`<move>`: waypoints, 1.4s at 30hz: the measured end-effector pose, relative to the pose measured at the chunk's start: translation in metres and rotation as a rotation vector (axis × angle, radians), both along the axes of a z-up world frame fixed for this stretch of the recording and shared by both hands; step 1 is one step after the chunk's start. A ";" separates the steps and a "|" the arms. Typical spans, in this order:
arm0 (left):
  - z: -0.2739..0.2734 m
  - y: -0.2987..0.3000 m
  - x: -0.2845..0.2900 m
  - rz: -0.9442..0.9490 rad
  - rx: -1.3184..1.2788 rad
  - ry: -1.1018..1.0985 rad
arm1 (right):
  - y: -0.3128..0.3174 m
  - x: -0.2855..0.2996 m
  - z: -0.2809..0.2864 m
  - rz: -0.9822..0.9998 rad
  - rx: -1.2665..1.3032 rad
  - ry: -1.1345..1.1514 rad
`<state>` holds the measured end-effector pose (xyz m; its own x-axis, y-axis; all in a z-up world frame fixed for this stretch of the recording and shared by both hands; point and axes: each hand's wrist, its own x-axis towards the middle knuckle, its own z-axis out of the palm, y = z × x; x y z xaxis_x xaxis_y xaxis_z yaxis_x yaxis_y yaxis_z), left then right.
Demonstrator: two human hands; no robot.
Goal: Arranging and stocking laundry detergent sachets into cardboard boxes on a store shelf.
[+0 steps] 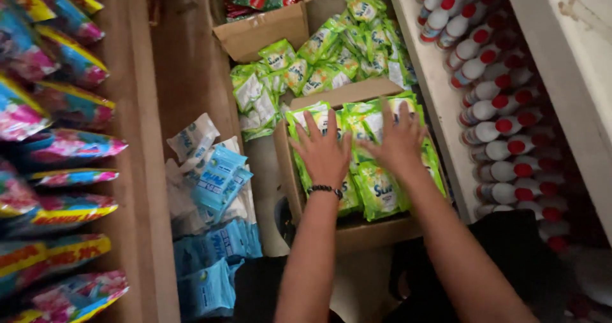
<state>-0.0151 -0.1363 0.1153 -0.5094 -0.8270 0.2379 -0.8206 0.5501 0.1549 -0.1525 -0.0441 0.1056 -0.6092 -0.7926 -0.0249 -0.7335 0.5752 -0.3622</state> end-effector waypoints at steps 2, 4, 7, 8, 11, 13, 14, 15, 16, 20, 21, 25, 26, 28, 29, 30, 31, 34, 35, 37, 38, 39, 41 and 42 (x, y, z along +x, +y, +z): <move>0.021 -0.026 0.002 -0.012 0.072 -0.011 | -0.014 -0.008 0.016 -0.028 -0.050 0.018; 0.042 -0.057 0.010 -0.027 0.141 -0.025 | -0.033 -0.012 0.034 -0.061 -0.103 0.030; 0.038 -0.117 0.024 0.115 0.212 0.135 | -0.069 -0.021 0.052 0.008 -0.320 0.018; 0.013 -0.142 0.031 0.183 0.255 0.373 | -0.083 -0.025 0.050 0.107 -0.383 -0.056; -0.087 -0.213 0.051 0.303 0.338 0.658 | -0.136 -0.030 0.028 0.246 -0.348 -0.198; -0.161 -0.250 0.061 0.358 0.379 0.703 | -0.175 -0.029 0.005 0.289 -0.250 -0.264; -0.198 -0.265 0.064 0.399 0.390 0.624 | -0.194 -0.028 -0.007 0.365 -0.147 -0.339; -0.236 -0.277 0.069 0.439 0.402 0.540 | -0.212 -0.025 -0.020 0.439 -0.041 -0.416; -0.260 -0.278 0.074 0.443 0.404 0.539 | -0.231 -0.019 -0.037 0.441 -0.038 -0.418; -0.322 -0.284 0.077 0.567 0.655 0.705 | -0.274 0.006 -0.023 0.580 0.228 -0.400; -0.329 -0.283 0.078 0.626 0.770 0.847 | -0.275 0.016 0.000 0.655 0.306 -0.359; -0.379 -0.304 0.085 0.836 1.028 1.085 | -0.308 0.014 -0.149 0.665 0.318 -0.397; -0.387 -0.308 0.085 0.929 1.074 1.146 | -0.306 0.015 -0.173 0.690 0.364 -0.393; -0.423 -0.317 0.093 1.027 1.124 1.202 | -0.301 0.013 -0.190 0.711 0.415 -0.394; -0.452 -0.323 0.102 1.038 1.105 1.131 | -0.299 0.012 -0.184 0.708 0.427 -0.400; -0.480 -0.327 0.110 1.048 1.087 1.059 | -0.295 0.011 -0.176 0.705 0.439 -0.407; -0.491 -0.330 0.109 1.043 1.094 1.055 | -0.296 0.012 -0.177 0.698 0.441 -0.407; -0.475 -0.328 0.093 0.892 0.968 1.051 | -0.292 0.011 -0.159 0.678 0.385 -0.329; -0.437 -0.325 0.081 0.794 0.787 1.045 | -0.290 0.011 -0.142 0.653 0.354 -0.358; -0.350 -0.321 0.057 0.687 0.599 1.033 | -0.285 0.008 -0.112 0.631 0.312 -0.386; -0.300 -0.319 0.043 0.591 0.567 1.050 | -0.282 0.006 -0.099 0.563 0.260 -0.387; -0.249 -0.316 0.026 0.491 0.536 1.068 | -0.277 0.001 -0.085 0.492 0.208 -0.383; -0.169 -0.307 0.010 0.446 0.649 1.157 | -0.269 -0.011 -0.068 0.460 0.045 -0.367; -0.126 -0.300 0.002 0.404 0.773 1.236 | -0.264 -0.018 -0.057 0.426 -0.107 -0.356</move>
